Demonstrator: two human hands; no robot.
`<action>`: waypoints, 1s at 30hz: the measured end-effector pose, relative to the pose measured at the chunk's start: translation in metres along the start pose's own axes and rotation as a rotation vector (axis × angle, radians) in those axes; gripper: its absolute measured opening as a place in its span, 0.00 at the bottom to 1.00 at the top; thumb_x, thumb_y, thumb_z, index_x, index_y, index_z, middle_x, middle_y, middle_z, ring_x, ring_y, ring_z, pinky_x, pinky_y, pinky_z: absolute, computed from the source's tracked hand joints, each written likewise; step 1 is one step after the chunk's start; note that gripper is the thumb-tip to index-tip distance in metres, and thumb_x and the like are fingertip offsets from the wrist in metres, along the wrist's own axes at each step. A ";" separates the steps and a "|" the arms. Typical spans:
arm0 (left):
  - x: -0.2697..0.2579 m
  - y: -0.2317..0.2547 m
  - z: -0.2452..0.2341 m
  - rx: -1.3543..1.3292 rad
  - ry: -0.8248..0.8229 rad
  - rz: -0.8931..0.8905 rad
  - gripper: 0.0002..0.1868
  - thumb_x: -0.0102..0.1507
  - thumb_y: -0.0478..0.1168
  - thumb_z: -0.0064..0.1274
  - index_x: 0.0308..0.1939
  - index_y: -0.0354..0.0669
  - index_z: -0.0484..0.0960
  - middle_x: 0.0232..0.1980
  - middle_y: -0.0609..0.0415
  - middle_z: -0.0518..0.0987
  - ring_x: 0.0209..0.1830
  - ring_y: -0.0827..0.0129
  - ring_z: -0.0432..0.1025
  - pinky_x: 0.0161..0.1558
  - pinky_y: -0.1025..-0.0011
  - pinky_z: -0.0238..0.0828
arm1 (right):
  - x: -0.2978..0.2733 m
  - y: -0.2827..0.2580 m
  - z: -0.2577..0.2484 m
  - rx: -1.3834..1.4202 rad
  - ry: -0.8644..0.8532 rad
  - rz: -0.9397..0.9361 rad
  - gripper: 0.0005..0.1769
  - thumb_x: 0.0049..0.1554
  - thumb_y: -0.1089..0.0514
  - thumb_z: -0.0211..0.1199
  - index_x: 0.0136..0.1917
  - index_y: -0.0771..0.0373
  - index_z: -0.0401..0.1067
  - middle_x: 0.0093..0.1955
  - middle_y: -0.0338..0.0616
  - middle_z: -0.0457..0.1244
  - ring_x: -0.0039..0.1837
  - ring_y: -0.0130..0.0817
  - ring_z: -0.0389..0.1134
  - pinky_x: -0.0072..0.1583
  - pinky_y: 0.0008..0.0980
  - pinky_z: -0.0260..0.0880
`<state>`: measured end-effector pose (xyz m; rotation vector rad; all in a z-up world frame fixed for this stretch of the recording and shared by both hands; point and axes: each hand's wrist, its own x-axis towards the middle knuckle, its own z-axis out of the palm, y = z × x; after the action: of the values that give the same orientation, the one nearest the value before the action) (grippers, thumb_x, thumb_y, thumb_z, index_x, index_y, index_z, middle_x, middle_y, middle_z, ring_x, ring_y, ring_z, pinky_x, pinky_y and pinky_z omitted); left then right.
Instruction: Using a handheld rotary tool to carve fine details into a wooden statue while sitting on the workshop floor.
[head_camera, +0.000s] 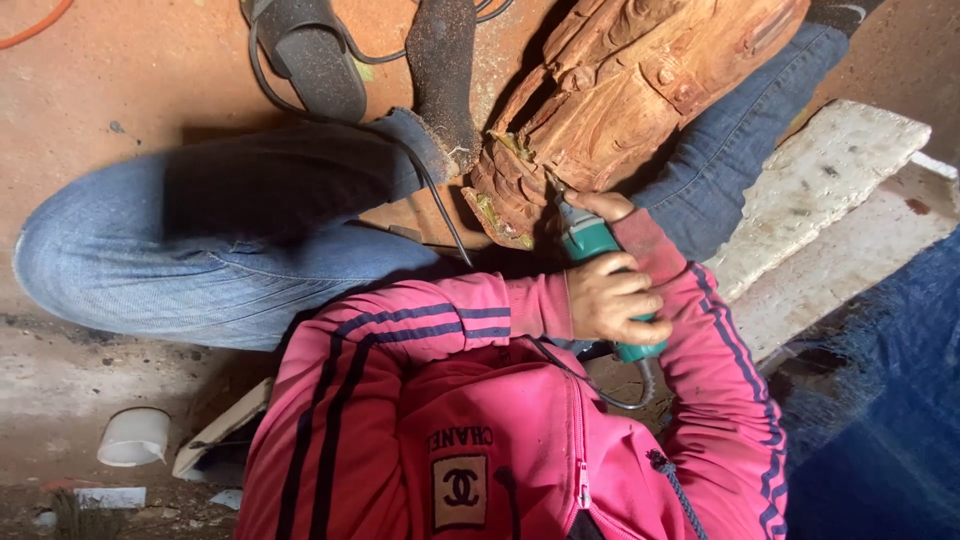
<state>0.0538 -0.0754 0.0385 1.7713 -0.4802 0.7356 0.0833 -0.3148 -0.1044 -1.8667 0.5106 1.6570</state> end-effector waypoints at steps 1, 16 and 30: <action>-0.004 0.004 0.002 -0.037 -0.031 0.024 0.07 0.71 0.43 0.40 0.44 0.61 0.75 0.38 0.57 0.73 0.41 0.61 0.71 0.53 0.58 0.69 | 0.038 0.086 -0.003 -0.081 0.024 -0.159 0.17 0.63 0.46 0.62 0.55 0.61 0.78 0.49 0.45 0.68 0.54 0.34 0.69 0.65 0.32 0.65; -0.066 0.016 0.015 -0.357 -0.236 0.257 0.26 0.73 0.52 0.17 0.57 0.60 0.75 0.50 0.48 0.75 0.57 0.49 0.72 0.63 0.39 0.63 | -0.071 -0.022 0.061 1.252 -0.349 -0.174 0.29 0.66 0.34 0.45 0.50 0.63 0.68 0.48 0.54 0.69 0.51 0.54 0.75 0.54 0.54 0.79; -0.029 -0.019 -0.206 -0.570 -0.870 -1.542 0.34 0.64 0.64 0.45 0.71 0.59 0.72 0.62 0.40 0.77 0.55 0.48 0.76 0.50 0.52 0.76 | -0.096 -0.132 0.197 1.700 -0.210 -0.133 0.30 0.55 0.38 0.65 0.57 0.64 0.69 0.53 0.52 0.70 0.56 0.51 0.73 0.63 0.54 0.72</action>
<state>-0.0048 0.1248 0.0464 1.2838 0.2126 -1.1620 0.0025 -0.0970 0.0016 -0.4171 1.1341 0.6730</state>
